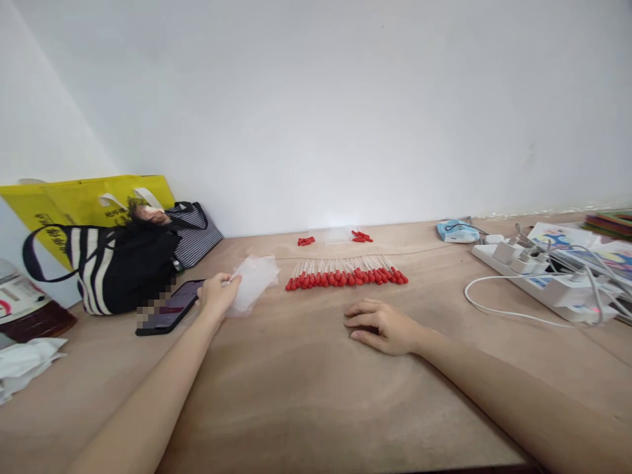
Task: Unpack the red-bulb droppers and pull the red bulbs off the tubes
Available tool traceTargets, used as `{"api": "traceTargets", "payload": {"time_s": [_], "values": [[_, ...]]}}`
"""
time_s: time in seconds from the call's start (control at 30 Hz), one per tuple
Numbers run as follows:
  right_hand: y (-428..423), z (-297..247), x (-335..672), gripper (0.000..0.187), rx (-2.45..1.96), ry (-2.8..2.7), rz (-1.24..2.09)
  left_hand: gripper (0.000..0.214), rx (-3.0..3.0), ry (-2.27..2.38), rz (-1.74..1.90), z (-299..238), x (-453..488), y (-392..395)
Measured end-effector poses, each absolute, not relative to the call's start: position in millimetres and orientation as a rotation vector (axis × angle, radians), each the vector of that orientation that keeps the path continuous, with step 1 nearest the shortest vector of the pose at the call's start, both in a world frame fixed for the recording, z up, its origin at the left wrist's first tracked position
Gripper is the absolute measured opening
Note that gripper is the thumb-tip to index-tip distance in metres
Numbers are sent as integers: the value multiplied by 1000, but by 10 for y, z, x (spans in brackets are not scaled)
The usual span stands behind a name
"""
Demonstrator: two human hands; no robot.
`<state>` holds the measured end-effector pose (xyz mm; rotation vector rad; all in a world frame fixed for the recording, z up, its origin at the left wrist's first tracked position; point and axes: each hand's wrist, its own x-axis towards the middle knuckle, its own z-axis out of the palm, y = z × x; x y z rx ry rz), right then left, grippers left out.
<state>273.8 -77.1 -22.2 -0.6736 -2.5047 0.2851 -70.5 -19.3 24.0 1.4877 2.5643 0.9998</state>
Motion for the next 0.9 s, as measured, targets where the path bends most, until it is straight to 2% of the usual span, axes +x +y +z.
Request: {"api": "traceTargets", "payload": {"time_s": [0.13,0.23,0.3,0.37,0.43,0.53,0.67,0.9], "values": [[-767,-224,2745,27,-682,-2516,274,37,1360,2833,772,134,-724,-211],[-763,-213,2761,28,-682,-2530,254,43,1665,2873,1037,157,-552,-315],[-758,-201,2775,28,-690,-2531,233,38,2055,2649,1215,189,-371,-411],[-753,-186,2788,29,-728,-2517,202,33,2439,2187,1184,203,-166,-520],[-747,-170,2800,31,-786,-2491,169,32,2685,1680,988,183,20,-624],[-741,-164,2814,35,-844,-2465,147,36,2747,1214,618,108,197,-732],[-743,-202,2827,43,-915,-2489,190,40,2604,1086,318,26,250,-757],[-715,-214,2810,45,-988,-2500,255,42,2547,1138,320,35,262,-742]]}}
